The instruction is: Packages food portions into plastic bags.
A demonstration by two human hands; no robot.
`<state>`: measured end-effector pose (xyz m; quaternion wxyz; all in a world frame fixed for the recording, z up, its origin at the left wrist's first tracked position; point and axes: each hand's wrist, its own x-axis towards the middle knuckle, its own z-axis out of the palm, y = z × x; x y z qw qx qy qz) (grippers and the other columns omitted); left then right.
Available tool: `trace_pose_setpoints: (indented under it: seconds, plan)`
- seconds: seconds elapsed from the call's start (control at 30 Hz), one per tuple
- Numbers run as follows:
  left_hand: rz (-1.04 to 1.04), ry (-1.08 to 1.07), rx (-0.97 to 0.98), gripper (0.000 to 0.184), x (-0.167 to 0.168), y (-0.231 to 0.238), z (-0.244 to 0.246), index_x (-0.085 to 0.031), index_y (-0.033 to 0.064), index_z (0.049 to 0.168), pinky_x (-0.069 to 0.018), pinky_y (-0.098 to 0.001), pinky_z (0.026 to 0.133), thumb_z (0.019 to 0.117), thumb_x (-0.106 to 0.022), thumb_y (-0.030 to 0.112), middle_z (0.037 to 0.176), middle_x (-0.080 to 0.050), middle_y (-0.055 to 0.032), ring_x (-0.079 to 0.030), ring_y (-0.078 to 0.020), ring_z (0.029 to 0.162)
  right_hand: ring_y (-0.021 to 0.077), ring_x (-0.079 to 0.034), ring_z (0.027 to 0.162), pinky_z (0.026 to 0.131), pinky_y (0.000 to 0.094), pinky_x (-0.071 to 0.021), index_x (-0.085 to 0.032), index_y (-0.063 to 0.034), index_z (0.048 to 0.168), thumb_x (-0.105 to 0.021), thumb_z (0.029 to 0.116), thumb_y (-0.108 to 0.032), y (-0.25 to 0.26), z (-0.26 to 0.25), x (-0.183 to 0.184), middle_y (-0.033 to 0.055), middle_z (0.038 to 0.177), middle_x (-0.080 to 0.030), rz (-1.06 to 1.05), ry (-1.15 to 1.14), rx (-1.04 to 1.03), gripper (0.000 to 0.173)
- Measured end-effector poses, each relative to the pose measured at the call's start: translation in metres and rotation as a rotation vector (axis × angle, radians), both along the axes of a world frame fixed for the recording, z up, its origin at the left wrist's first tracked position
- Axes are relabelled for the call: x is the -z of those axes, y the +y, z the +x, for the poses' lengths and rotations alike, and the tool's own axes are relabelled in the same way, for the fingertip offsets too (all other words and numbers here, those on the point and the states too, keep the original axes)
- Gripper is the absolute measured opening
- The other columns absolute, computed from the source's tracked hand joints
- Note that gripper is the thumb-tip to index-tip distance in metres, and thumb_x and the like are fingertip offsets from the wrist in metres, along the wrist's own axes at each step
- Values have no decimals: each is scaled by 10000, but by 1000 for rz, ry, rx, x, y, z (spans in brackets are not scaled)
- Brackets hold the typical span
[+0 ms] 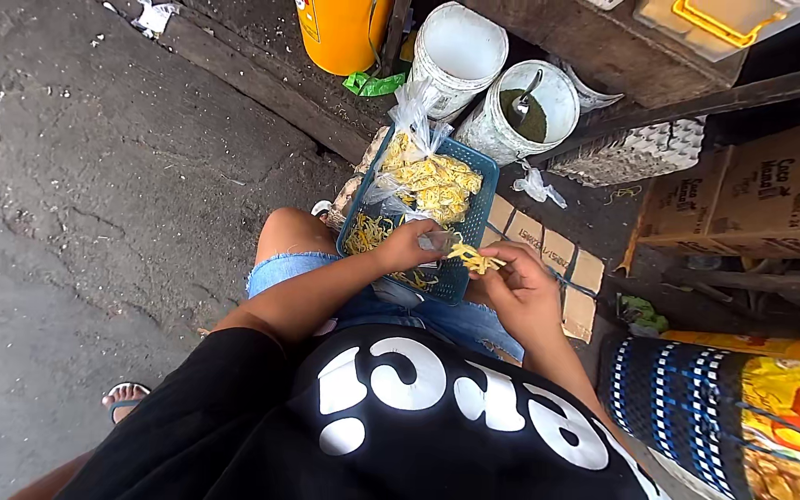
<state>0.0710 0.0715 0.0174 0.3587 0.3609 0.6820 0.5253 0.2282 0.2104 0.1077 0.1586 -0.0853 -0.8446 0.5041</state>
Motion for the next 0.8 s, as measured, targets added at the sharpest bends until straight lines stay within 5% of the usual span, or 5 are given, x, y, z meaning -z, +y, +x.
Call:
trace_pose_setpoints:
  seconds: [0.3, 0.43, 0.57, 0.8]
  plan:
    - [24, -43, -13, 293, 6, -2, 0, -661, -16, 1111, -542, -411, 890, 865, -791, 76, 1069, -672, -168, -654, -228, 994, 30, -651, 992, 804, 146, -560, -707, 28, 1093, -594, 924, -23, 0, 10, 5, 119, 1142, -666, 179, 155, -62, 209]
    - [4, -54, -8, 292, 3, -4, 0, -657, -21, 1121, -540, -417, 889, 872, -779, 71, 1070, -668, -177, -653, -233, 992, 22, -665, 934, 775, 185, -588, -686, 32, 1110, -567, 897, 23, -1, 10, -1, 54, 1162, -665, -41, 103, -52, 244]
    - [-5, -25, -1, 307, 2, -6, 2, -664, -29, 1133, -536, -443, 904, 868, -778, 77, 1101, -660, -203, -647, -272, 1024, 70, -723, 772, 737, 261, -633, -618, -14, 1139, -496, 947, 48, 1, 0, -9, -40, 940, -740, -356, -112, 62, 235]
    - [-5, -1, 24, 311, 3, -9, 5, -670, -38, 1126, -519, -436, 947, 877, -777, 114, 1103, -672, -194, -642, -263, 1059, 84, -701, 737, 723, 256, -617, -609, -28, 1106, -459, 959, 33, 1, -11, -10, -14, 871, -711, -504, -159, 151, 219]
